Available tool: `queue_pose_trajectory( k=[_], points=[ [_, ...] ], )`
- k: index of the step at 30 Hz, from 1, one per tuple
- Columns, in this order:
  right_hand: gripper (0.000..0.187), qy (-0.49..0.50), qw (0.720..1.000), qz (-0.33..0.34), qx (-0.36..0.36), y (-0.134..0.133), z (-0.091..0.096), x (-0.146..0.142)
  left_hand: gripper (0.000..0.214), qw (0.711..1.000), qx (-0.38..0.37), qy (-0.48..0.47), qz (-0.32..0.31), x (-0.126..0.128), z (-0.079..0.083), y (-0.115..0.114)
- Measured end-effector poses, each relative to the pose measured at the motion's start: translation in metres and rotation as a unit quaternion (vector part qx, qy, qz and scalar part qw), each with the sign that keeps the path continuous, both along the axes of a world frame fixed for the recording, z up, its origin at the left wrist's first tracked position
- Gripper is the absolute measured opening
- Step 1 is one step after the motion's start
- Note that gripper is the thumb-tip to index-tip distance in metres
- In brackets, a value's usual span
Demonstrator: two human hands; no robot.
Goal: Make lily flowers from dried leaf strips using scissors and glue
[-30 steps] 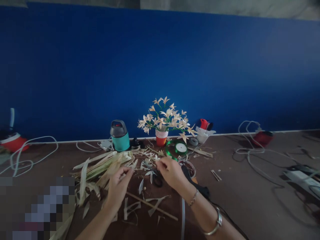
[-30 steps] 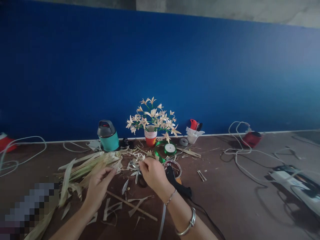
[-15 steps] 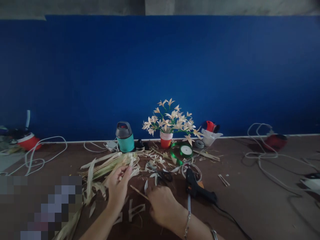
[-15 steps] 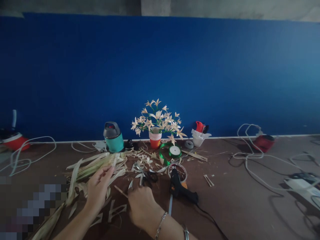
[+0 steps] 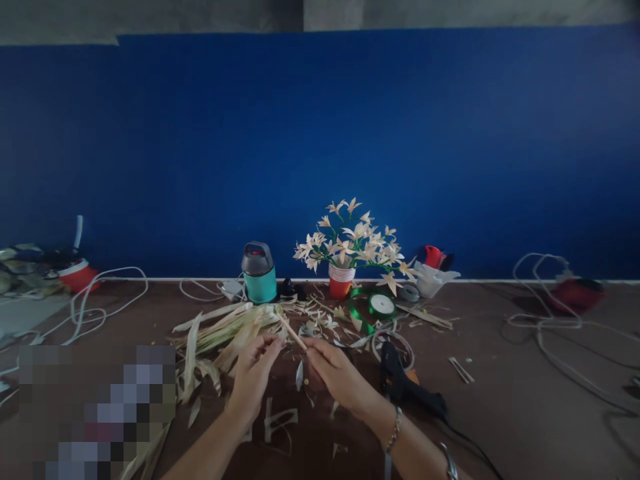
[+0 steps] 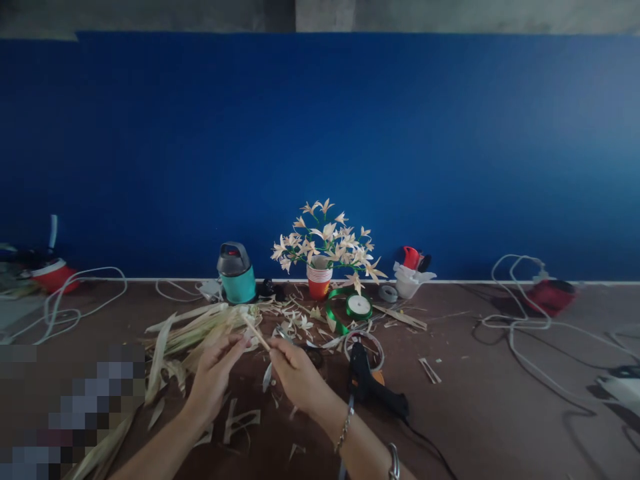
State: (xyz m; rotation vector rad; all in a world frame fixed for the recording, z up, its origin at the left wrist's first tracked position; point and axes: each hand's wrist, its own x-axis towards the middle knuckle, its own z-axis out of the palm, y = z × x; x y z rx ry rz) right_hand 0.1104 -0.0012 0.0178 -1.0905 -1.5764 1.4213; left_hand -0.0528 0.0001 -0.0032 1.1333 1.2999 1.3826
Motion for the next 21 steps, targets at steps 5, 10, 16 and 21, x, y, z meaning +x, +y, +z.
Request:
queue_pose_trajectory(
  k=[5,10,16,21],
  points=[
    [0.067,0.076,0.992,0.054,-0.088,0.0,-0.006,0.001,0.022,0.996,-0.026,-0.016,-0.08,0.006,0.007,-0.006],
    [0.057,0.131,0.973,0.073,-0.175,0.0,-0.003,0.003,0.018,0.994,-0.02,-0.025,-0.101,0.007,0.004,-0.004],
    [0.035,0.035,0.999,0.033,0.006,0.001,-0.01,0.003,0.014,0.996,-0.035,-0.005,-0.085,0.008,-0.001,-0.003],
    [0.051,-0.164,0.966,0.032,0.198,-0.006,-0.015,0.004,0.017,0.994,-0.068,-0.065,-0.051,0.014,-0.004,-0.006]
  ],
)
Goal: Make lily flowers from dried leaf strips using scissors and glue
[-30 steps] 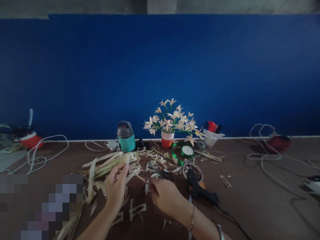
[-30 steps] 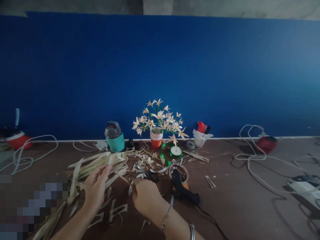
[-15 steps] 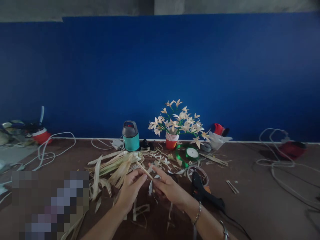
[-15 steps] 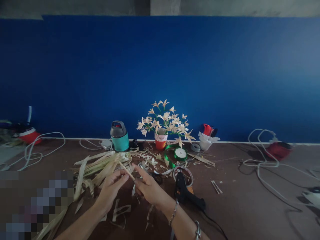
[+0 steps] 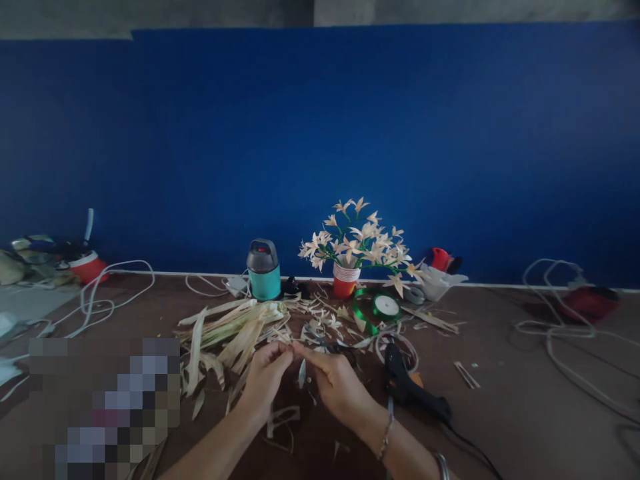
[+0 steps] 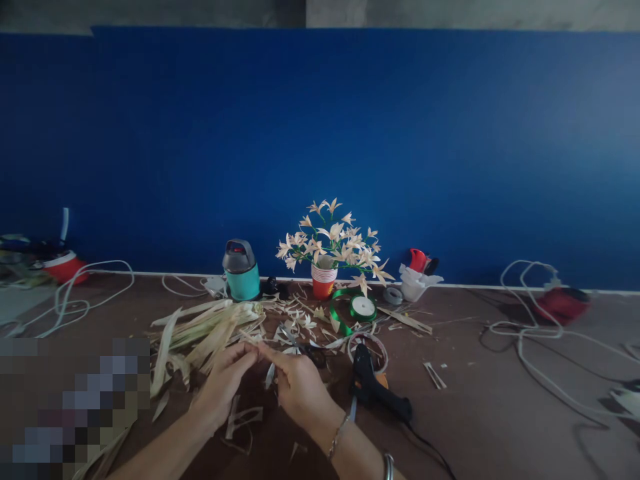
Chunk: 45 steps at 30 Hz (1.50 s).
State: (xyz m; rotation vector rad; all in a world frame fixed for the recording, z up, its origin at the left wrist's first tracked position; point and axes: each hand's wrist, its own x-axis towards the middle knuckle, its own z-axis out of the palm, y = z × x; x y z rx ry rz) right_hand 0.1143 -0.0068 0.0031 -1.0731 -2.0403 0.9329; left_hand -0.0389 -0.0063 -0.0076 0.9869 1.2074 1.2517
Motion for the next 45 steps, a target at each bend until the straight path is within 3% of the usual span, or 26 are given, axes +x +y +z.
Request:
queue_pose_trajectory(
  k=[4,8,14,20,23,25,27,29,32,34,39,45],
  points=[
    [0.066,-0.223,0.97,-0.042,0.085,-0.006,0.003,-0.001,0.02,0.999,-0.013,-0.021,0.027,0.006,-0.001,-0.001],
    [0.069,-0.346,0.926,-0.067,0.138,-0.009,0.003,-0.006,0.02,0.998,-0.012,-0.029,0.046,0.009,0.003,-0.002],
    [0.071,-0.412,0.886,-0.09,0.195,-0.01,-0.003,-0.008,0.022,0.997,-0.034,-0.036,0.052,0.01,0.002,-0.002],
    [0.072,-0.415,0.88,-0.108,0.203,-0.011,-0.004,-0.011,0.022,0.997,-0.037,-0.023,0.055,0.01,0.002,-0.001],
    [0.07,-0.388,0.895,-0.135,0.172,-0.005,-0.003,-0.005,0.022,0.998,-0.027,0.01,0.054,0.008,0.005,-0.002],
    [0.066,-0.322,0.921,-0.17,0.137,0.003,-0.003,0.003,0.024,0.997,-0.009,0.044,0.058,0.005,0.009,-0.002],
    [0.054,-0.163,0.963,-0.183,0.11,0.013,-0.003,0.012,0.024,0.995,0.012,0.077,0.058,0.002,0.013,0.0],
    [0.041,0.006,0.989,-0.145,0.025,0.021,-0.002,0.017,0.026,0.994,0.026,0.097,0.046,-0.001,0.016,0.002],
    [0.043,0.18,0.967,-0.06,-0.168,0.024,0.002,0.017,0.028,0.993,0.036,0.109,0.03,-0.005,0.015,0.006],
    [0.052,0.228,0.942,-0.009,-0.246,0.021,0.005,0.015,0.028,0.993,0.041,0.109,0.027,-0.006,0.012,0.008],
    [0.068,0.185,0.94,0.055,-0.281,0.014,0.003,0.011,0.021,0.991,0.048,0.121,0.014,-0.007,0.005,0.008],
    [0.057,0.197,0.934,0.05,-0.293,0.015,-0.002,0.006,0.022,0.991,0.064,0.117,-0.028,-0.004,0.007,0.005]
  ],
)
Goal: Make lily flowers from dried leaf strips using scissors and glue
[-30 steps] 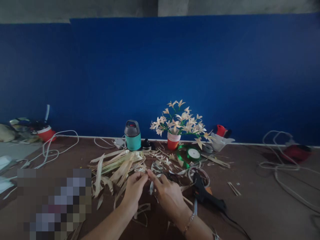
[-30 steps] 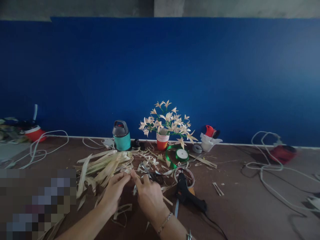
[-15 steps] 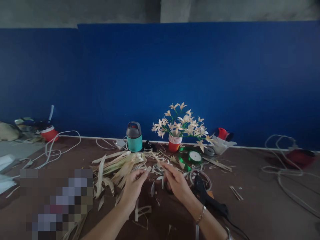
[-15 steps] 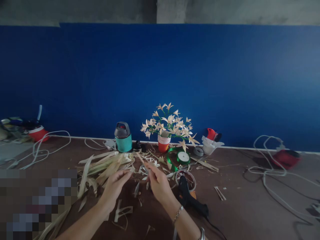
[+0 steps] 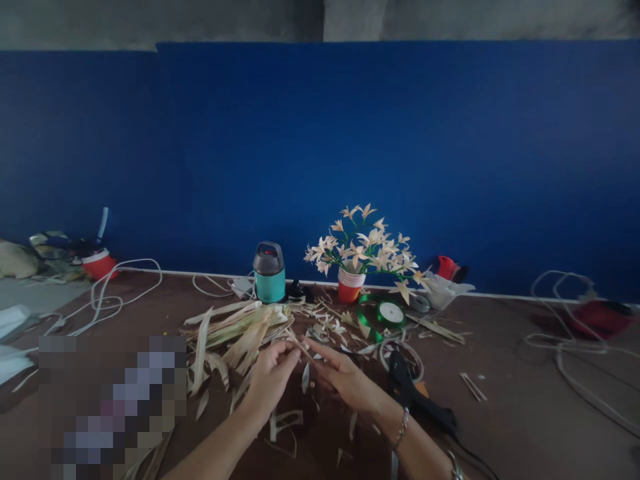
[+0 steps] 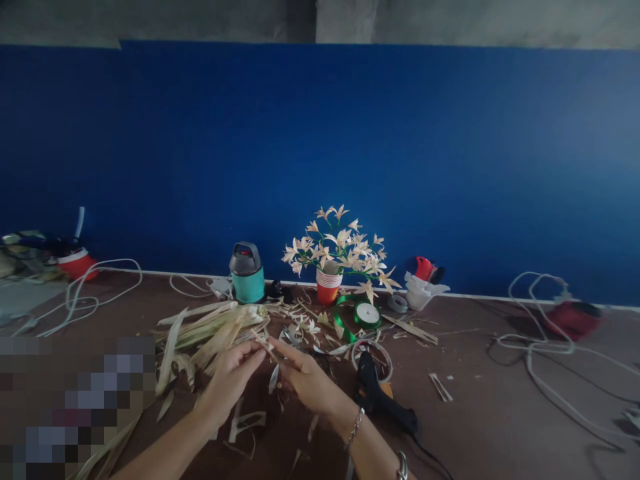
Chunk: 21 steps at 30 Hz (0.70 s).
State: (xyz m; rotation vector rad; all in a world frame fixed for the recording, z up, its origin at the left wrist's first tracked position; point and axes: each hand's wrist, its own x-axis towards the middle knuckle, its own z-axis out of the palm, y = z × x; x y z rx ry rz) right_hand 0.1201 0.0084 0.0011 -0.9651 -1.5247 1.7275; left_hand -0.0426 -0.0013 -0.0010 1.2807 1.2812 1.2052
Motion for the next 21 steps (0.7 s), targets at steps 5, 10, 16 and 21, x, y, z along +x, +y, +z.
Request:
queue_pose_trajectory(
  k=[5,10,16,21],
  points=[
    [0.036,-0.048,0.987,-0.029,0.154,-0.003,0.001,-0.002,0.02,1.0,-0.006,-0.018,0.017,0.002,-0.002,-0.001],
    [0.057,-0.241,0.911,-0.051,0.33,-0.013,0.001,-0.005,0.02,0.998,-0.02,-0.036,0.052,0.006,-0.007,0.001],
    [0.063,-0.43,0.817,-0.094,0.372,-0.007,0.001,0.004,0.022,0.998,-0.025,-0.004,0.057,0.006,-0.007,0.0],
    [0.042,-0.405,0.82,-0.185,0.36,-0.002,0.0,0.008,0.023,0.991,0.014,0.113,0.063,-0.005,-0.003,0.006]
  ],
)
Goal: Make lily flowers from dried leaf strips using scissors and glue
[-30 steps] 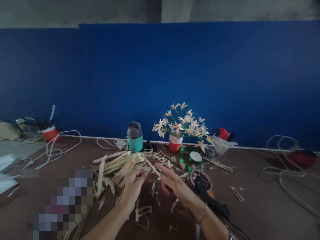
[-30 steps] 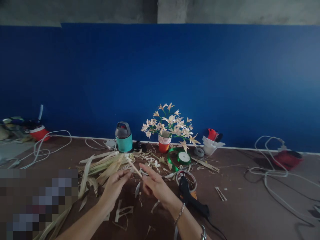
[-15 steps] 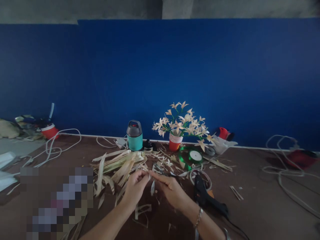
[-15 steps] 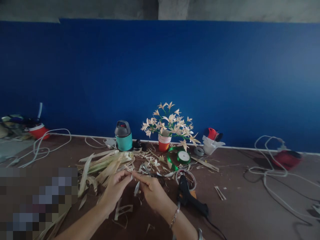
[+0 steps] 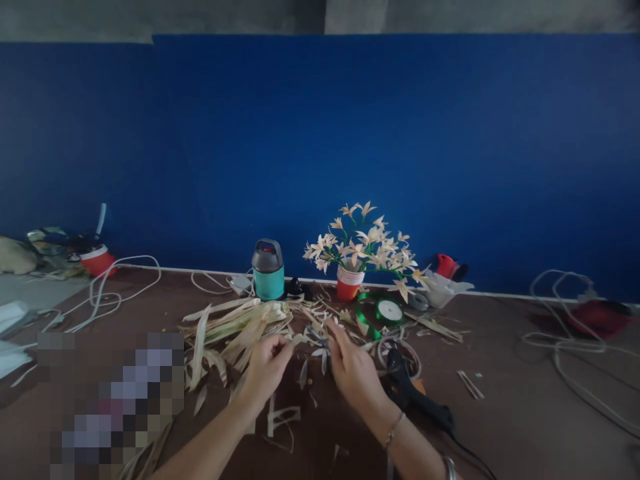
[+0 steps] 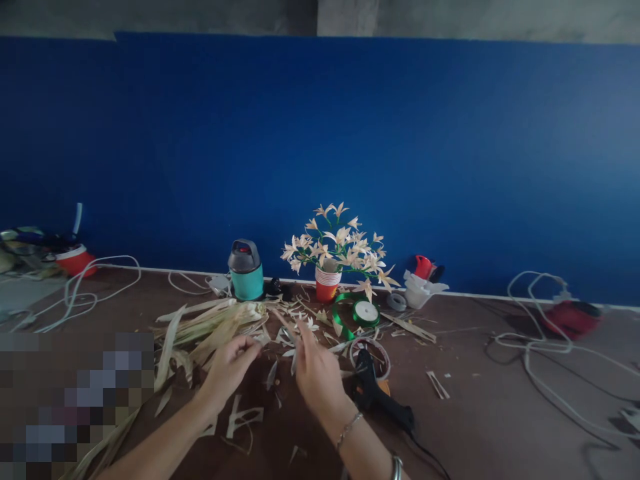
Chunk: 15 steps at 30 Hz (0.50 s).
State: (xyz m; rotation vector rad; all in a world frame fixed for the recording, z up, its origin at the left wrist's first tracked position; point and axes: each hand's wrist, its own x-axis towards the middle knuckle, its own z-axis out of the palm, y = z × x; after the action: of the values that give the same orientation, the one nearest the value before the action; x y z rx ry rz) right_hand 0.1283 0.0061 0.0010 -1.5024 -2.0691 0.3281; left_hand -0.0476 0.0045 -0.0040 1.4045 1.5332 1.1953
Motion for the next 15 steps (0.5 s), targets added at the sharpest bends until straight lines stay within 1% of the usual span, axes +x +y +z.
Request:
queue_pose_trajectory(
  k=[3,5,9,15],
  points=[
    [0.019,-0.039,0.995,0.044,-0.078,-0.009,0.001,-0.013,0.019,0.999,0.003,0.039,0.012,-0.007,-0.006,0.007],
    [0.014,-0.072,0.99,0.054,-0.111,-0.015,0.002,-0.021,0.019,0.998,0.016,0.065,0.018,-0.012,-0.011,0.01],
    [0.021,-0.115,0.986,0.056,-0.111,-0.018,-0.001,-0.026,0.02,0.993,0.039,0.109,0.028,-0.017,-0.017,0.012],
    [0.019,-0.154,0.983,0.053,-0.084,-0.016,-0.008,-0.024,0.018,0.988,0.057,0.143,0.022,-0.018,-0.017,0.012]
  ],
)
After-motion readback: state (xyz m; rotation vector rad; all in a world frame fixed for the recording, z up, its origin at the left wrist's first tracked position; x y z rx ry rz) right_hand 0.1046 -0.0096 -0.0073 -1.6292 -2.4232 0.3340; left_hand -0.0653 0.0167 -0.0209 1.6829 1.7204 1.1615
